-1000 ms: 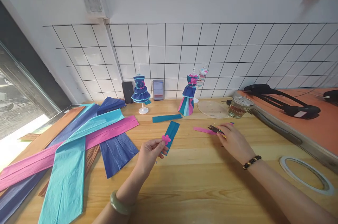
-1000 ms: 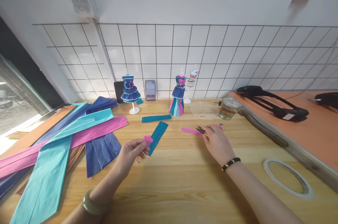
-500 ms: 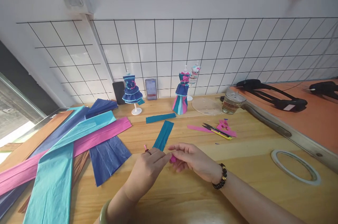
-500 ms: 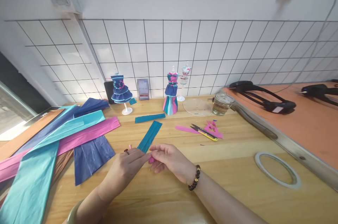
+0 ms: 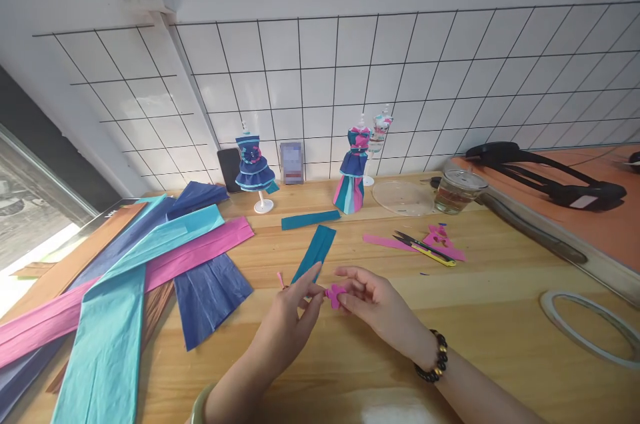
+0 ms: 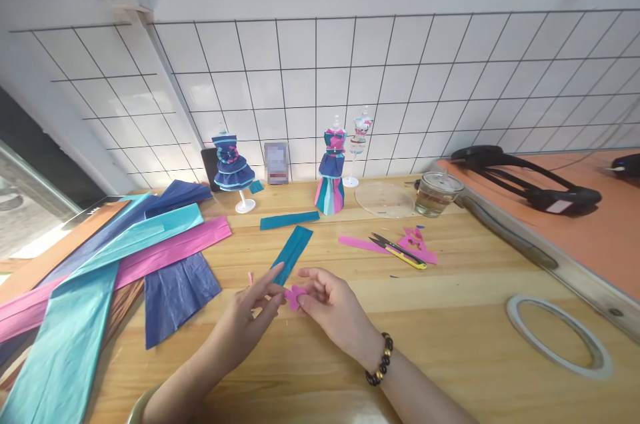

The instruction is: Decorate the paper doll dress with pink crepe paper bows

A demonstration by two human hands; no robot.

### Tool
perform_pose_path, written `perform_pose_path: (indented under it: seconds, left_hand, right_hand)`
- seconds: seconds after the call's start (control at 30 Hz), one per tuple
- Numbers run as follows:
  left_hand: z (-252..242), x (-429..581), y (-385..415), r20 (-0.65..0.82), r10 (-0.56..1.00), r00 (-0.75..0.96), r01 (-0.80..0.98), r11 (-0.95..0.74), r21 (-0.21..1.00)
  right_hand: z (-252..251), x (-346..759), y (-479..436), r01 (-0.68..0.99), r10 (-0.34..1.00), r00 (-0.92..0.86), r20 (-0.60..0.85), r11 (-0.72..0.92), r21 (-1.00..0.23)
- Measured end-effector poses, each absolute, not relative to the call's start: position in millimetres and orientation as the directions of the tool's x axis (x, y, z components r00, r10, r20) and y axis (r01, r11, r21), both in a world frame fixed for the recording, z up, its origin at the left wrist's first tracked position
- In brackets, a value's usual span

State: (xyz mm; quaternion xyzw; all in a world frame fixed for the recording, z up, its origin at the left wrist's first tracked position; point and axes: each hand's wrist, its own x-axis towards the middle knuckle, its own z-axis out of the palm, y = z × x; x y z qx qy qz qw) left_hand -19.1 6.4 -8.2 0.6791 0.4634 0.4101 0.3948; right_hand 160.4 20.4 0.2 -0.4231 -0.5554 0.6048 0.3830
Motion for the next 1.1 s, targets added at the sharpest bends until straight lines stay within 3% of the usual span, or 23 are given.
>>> perform_pose_path:
  seconds: [0.1, 0.2, 0.4, 0.6, 1.1]
  left_hand:
    - [-7, -13, 4, 0.022, 0.967, 0.252, 0.106, -0.050, 0.993]
    - [-6, -9, 5, -0.042, 0.977, 0.211, 0.061, 0.030, 0.998]
    - [-7, -6, 9, -0.094, 0.987, 0.130, -0.018, 0.097, 0.995]
    - [-10, -8, 10, -0.111, 0.983, 0.149, -0.088, 0.125, 0.988]
    - [-5, -12, 12, -0.207, 0.958, 0.197, -0.123, 0.234, 0.964]
  right_hand:
    - [-3, 159, 18, 0.091, 0.946, -0.321, -0.052, -0.024, -0.996]
    - [-7, 158, 16, 0.143, 0.946, -0.324, -0.009, 0.039, -0.989]
    - [-7, 157, 16, 0.138, 0.938, -0.346, -0.013, 0.037, -0.990]
    - [-5, 160, 21, 0.081, 0.943, -0.327, -0.066, -0.042, -0.996]
    - [-4, 159, 21, 0.062, 0.953, -0.294, -0.073, -0.058, -0.996]
